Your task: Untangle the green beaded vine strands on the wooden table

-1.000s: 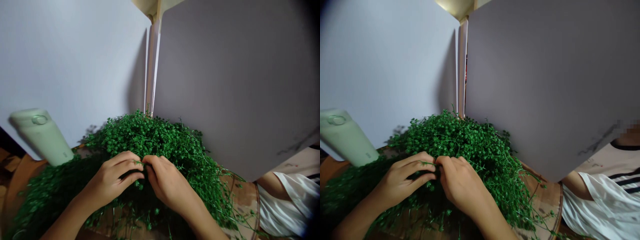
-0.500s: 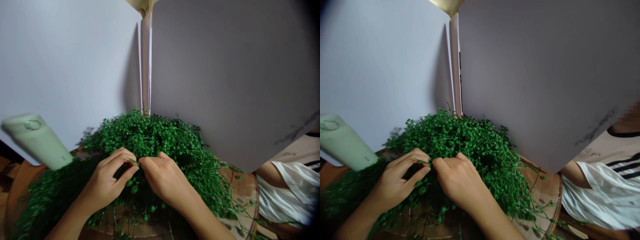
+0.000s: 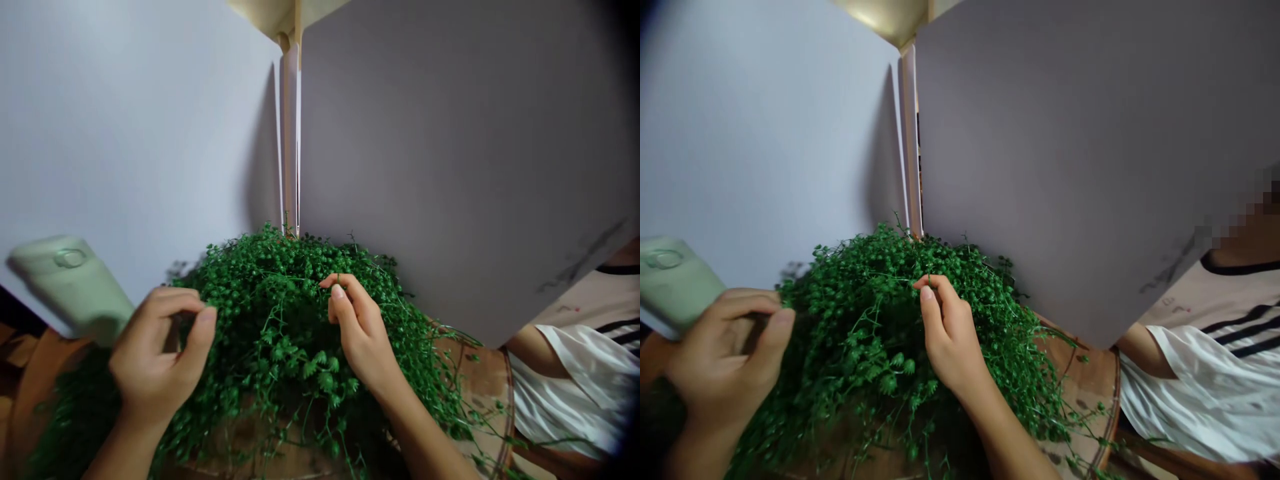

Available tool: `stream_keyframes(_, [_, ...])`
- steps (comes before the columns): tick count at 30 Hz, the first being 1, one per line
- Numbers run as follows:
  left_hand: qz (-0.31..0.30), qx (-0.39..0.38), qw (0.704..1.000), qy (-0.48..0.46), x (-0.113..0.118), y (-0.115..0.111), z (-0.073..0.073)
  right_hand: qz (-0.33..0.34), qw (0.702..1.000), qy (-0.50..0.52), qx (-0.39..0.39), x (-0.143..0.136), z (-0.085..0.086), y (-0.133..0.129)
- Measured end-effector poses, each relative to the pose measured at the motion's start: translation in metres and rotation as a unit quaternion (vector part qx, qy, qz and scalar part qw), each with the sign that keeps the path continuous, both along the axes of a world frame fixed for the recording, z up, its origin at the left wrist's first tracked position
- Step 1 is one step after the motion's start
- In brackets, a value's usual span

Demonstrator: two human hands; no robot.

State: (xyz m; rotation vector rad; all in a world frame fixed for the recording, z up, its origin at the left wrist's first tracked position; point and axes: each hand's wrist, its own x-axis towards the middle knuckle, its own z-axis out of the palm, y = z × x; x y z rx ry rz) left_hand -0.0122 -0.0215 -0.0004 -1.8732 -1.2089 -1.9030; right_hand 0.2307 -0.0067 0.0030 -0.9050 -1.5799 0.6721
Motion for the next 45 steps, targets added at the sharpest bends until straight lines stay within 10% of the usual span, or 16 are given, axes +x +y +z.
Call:
stream_keyframes(9, [0.09, -0.055, 0.987, -0.118, -0.003, -0.003, 0.011, 0.109, 0.989, 0.097, -0.033, -0.003, 0.002, 0.002])
stream_keyframes(18, [0.027, -0.031, 0.998, -0.056, -0.005, 0.003, -0.005, 0.164, 0.986, 0.014, -0.002, -0.003, -0.006, 0.001])
stream_keyframes(24, [-0.046, 0.004, 0.99, 0.136, 0.002, 0.009, -0.009, 0.123, 0.979, -0.164, 0.007, -0.004, -0.006, 0.0])
stream_keyframes(35, [-0.152, 0.016, 0.946, 0.285, 0.025, -0.005, -0.009, 0.069, 0.868, -0.474, 0.13, -0.018, -0.008, -0.012])
stream_keyframes(45, [-0.123, 0.001, 0.962, 0.243, 0.025, 0.0, -0.006, 0.089, 0.916, -0.375, 0.114, -0.018, 0.0, -0.014])
